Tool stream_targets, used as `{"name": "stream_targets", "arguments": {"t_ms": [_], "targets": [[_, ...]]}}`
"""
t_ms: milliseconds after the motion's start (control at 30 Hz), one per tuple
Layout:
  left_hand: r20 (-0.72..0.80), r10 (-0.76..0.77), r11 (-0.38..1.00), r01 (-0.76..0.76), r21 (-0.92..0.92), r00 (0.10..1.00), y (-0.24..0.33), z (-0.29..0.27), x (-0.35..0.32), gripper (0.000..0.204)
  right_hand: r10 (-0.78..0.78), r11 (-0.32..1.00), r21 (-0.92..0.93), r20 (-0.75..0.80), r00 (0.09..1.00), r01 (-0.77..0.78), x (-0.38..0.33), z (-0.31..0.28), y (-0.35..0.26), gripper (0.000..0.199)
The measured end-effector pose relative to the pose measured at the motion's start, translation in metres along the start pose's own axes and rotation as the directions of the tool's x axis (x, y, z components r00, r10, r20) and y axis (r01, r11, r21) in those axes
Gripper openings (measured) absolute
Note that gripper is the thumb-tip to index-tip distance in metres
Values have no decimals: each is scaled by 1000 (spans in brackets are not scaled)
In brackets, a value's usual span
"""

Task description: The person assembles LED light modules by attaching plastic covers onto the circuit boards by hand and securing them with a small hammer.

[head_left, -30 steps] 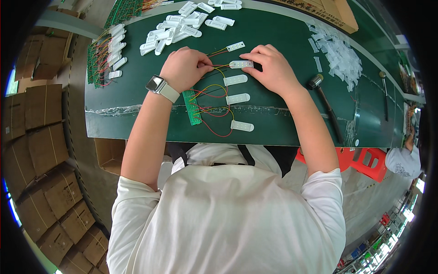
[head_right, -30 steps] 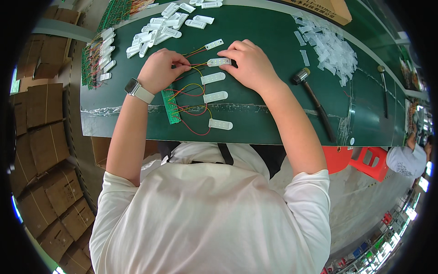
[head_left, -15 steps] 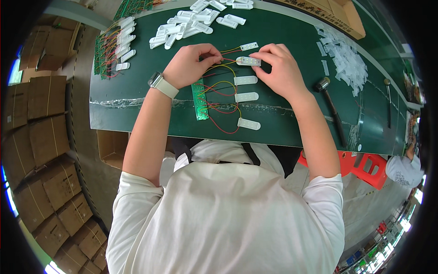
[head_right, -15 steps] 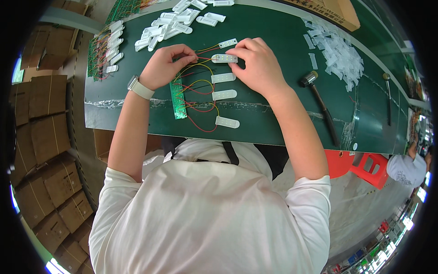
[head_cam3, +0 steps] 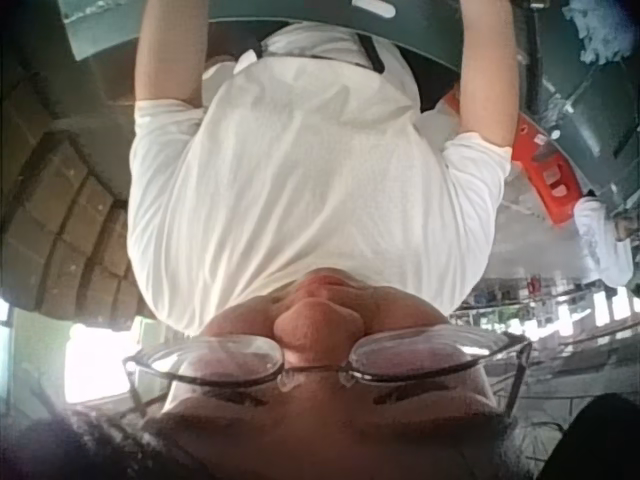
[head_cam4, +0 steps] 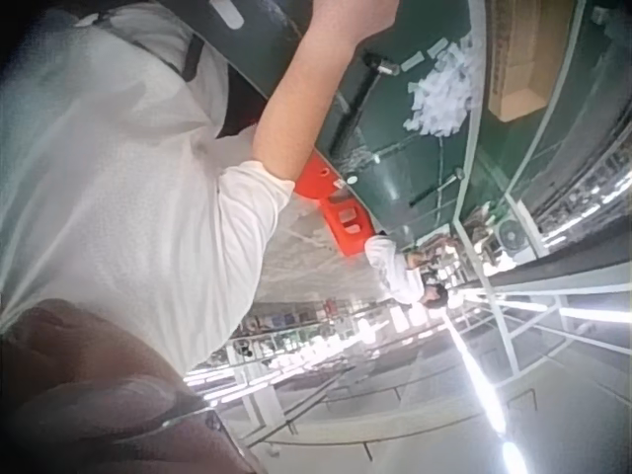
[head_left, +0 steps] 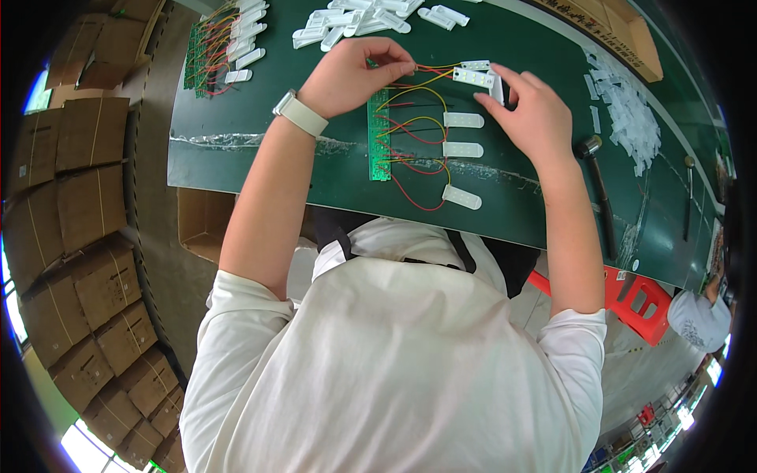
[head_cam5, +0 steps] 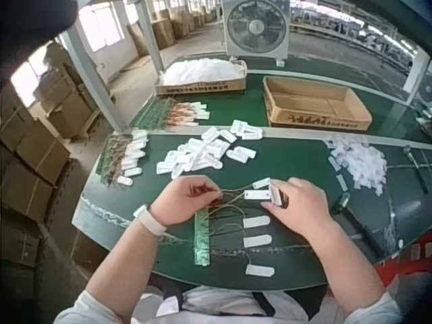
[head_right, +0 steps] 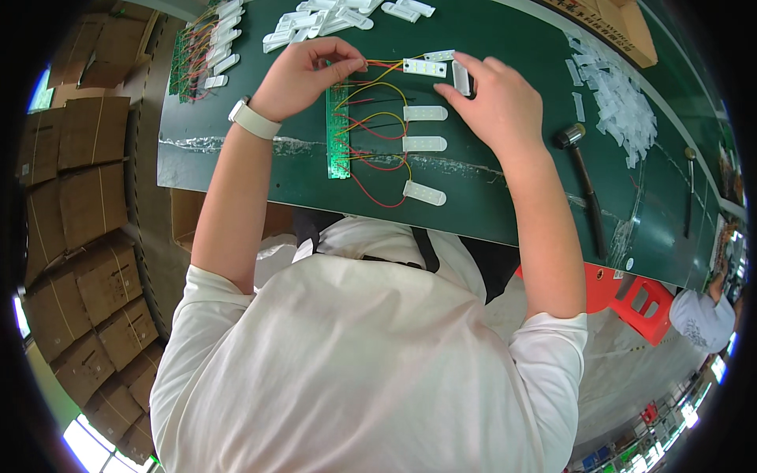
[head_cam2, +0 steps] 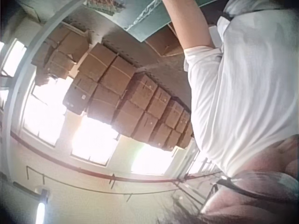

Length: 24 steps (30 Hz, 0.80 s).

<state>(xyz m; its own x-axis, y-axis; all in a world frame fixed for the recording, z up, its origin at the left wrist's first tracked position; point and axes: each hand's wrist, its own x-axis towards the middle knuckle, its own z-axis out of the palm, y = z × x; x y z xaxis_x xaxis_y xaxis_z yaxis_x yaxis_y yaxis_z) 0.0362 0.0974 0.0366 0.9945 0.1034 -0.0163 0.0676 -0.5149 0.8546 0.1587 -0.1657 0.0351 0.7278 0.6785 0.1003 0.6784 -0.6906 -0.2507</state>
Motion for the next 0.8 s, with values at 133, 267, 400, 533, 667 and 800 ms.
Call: {"name": "stream_targets", "arguments": {"t_ms": [133, 267, 400, 533, 667, 800], "targets": [[-15, 16, 1000, -16, -12, 1000, 2, -8, -4, 21, -174, 834, 522, -57, 983, 178, 2, 4, -2, 40], [-30, 38, 999, -37, 17, 999, 4, -8, -7, 21, -131, 403, 875, 346, 929, -269, 3, -14, -29, 30], [-47, 28, 999, -27, 28, 998, 3, -5, -11, 20, -99, 158, 964, 231, 968, -214, 8, -3, -21, 27], [-42, 12, 1000, -13, -9, 999, 3, -3, -15, 19, -44, 173, 948, 279, 959, -268, 12, 0, -15, 29], [-32, 53, 998, -53, 15, 998, 4, -2, -18, 18, -26, 293, 937, 207, 978, -191, 10, -3, -18, 28], [-56, 57, 998, -55, 41, 997, 1, 2, -18, 17, -20, 495, 860, 152, 988, -122, 8, -2, -10, 26]]}}
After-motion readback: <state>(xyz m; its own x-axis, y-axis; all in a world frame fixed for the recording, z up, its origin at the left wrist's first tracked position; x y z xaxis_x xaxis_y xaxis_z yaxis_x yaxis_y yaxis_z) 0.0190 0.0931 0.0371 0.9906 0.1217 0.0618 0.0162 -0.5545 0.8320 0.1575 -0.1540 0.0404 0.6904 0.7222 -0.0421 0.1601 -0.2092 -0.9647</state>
